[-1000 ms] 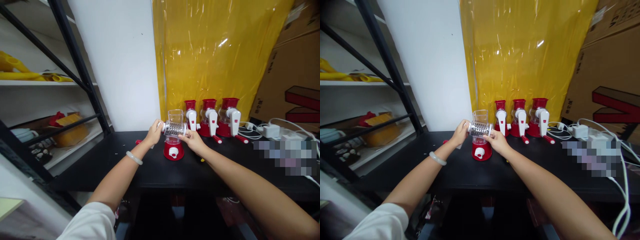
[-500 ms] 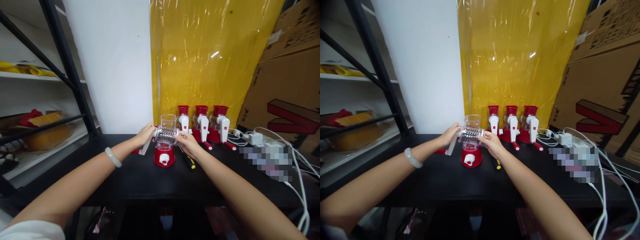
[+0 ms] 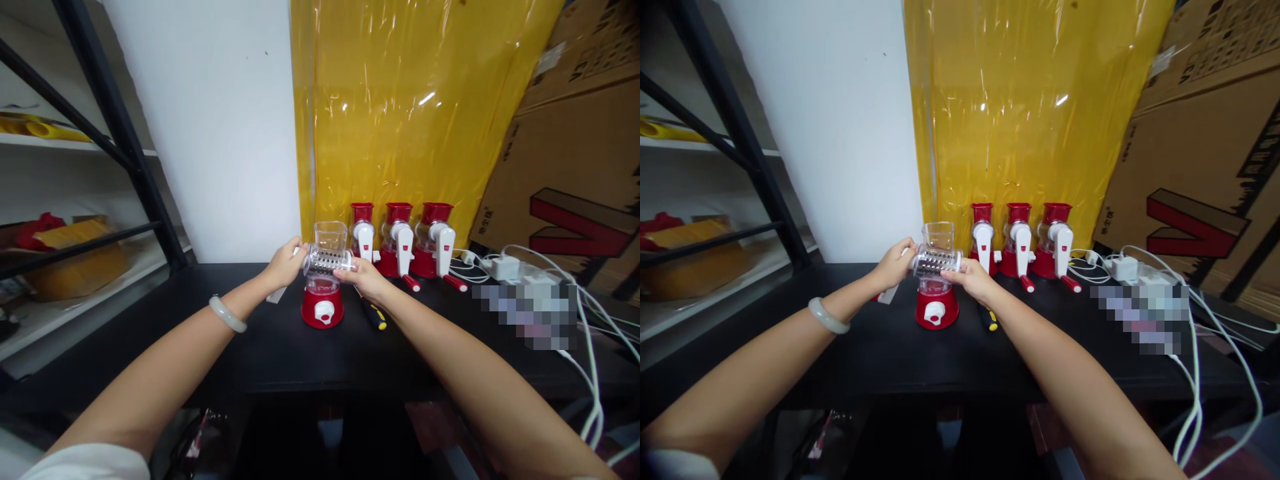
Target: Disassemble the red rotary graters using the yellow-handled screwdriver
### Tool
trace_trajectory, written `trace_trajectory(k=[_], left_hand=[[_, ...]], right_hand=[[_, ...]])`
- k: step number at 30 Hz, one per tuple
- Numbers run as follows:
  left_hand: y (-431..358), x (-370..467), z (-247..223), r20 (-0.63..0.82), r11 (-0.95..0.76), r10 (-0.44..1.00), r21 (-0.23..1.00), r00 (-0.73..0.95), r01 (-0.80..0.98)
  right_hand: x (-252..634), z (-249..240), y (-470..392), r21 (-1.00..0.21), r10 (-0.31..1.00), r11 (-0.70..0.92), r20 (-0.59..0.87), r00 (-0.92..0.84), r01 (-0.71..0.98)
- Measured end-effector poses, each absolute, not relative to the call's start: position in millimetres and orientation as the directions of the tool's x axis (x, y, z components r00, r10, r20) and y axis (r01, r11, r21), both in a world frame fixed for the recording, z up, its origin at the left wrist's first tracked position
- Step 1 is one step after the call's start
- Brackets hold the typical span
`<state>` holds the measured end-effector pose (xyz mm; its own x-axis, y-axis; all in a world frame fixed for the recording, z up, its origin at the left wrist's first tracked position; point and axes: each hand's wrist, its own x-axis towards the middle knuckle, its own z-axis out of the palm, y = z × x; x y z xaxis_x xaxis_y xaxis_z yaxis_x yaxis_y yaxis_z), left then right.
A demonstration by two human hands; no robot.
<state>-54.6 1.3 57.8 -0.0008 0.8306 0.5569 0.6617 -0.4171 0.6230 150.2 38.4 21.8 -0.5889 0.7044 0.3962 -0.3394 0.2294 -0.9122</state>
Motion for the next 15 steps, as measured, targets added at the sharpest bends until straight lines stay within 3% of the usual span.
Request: trace_trajectory(k=[7, 15], left_hand=[[-2.5, -52.6, 52.0, 0.611, -0.407, 0.784, 0.637, -0.107, 0.655], [0.9, -56.8, 51.2, 0.541, -0.366, 0.823, 0.737, -0.171, 0.568]], right_hand=[[150.3, 23.1, 36.8, -0.919, 0.719, 0.243, 0.386, -0.577, -0.312], [150.3, 27.6, 34.5, -0.921, 0.713, 0.218, 0.376, -0.591, -0.323]])
